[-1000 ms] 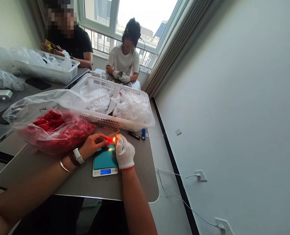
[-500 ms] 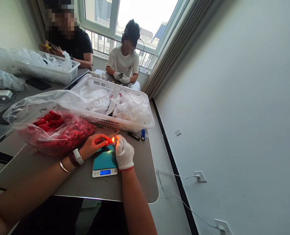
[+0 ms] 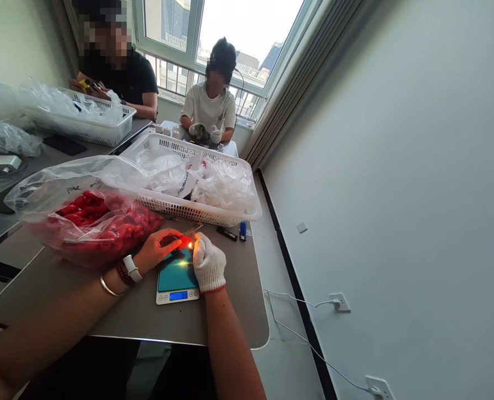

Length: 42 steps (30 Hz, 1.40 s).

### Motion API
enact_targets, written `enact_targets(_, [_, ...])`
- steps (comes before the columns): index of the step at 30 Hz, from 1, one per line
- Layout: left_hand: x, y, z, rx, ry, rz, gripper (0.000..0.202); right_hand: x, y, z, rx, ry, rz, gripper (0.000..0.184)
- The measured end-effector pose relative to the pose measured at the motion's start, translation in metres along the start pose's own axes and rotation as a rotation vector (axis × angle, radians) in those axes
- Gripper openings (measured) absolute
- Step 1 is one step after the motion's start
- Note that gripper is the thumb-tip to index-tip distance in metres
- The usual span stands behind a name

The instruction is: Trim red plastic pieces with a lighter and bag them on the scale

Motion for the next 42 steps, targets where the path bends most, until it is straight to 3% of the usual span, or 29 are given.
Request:
enact_targets(5, [0.002,-0.001,-0.006,-0.044,0.02,-0.015,0.023,0.002,-0.005,0.005,-0.021,-0.03,-0.017,0.031])
enact_targets(11, [0.0,0.001,0.002,0.059,-0.037,0.008,0.018,0.002,-0.011,0.009,-0.049,-0.042,-0.03,0.032])
enact_targets(18, [0.0,0.001,-0.001,-0.028,0.032,0.001,0.021,0.0,-0.014,0.016,-0.077,-0.046,-0.044,0.032])
enact_targets(22, [-0.001,-0.003,0.002,0.02,-0.004,-0.043,0.018,0.0,-0.016,0.016,-0.092,-0.057,-0.052,0.036])
enact_targets(26, [0.0,0.0,0.002,0.076,-0.008,-0.002,0.019,0.001,-0.016,0.012,-0.092,-0.035,-0.075,0.041])
enact_targets(42, [0.002,0.0,-0.004,-0.014,0.037,0.005,0.024,0.005,-0.012,0.011,-0.088,-0.026,-0.062,0.039])
Point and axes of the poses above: each hand's wrist, its own x-axis towards the middle knuckle, its own y-axis out of the back of the hand, z = x × y, the point moved 8 cm from there along x, towards the middle knuckle, and after that the axes turned 14 degrees about y, right-handed, at the moved point
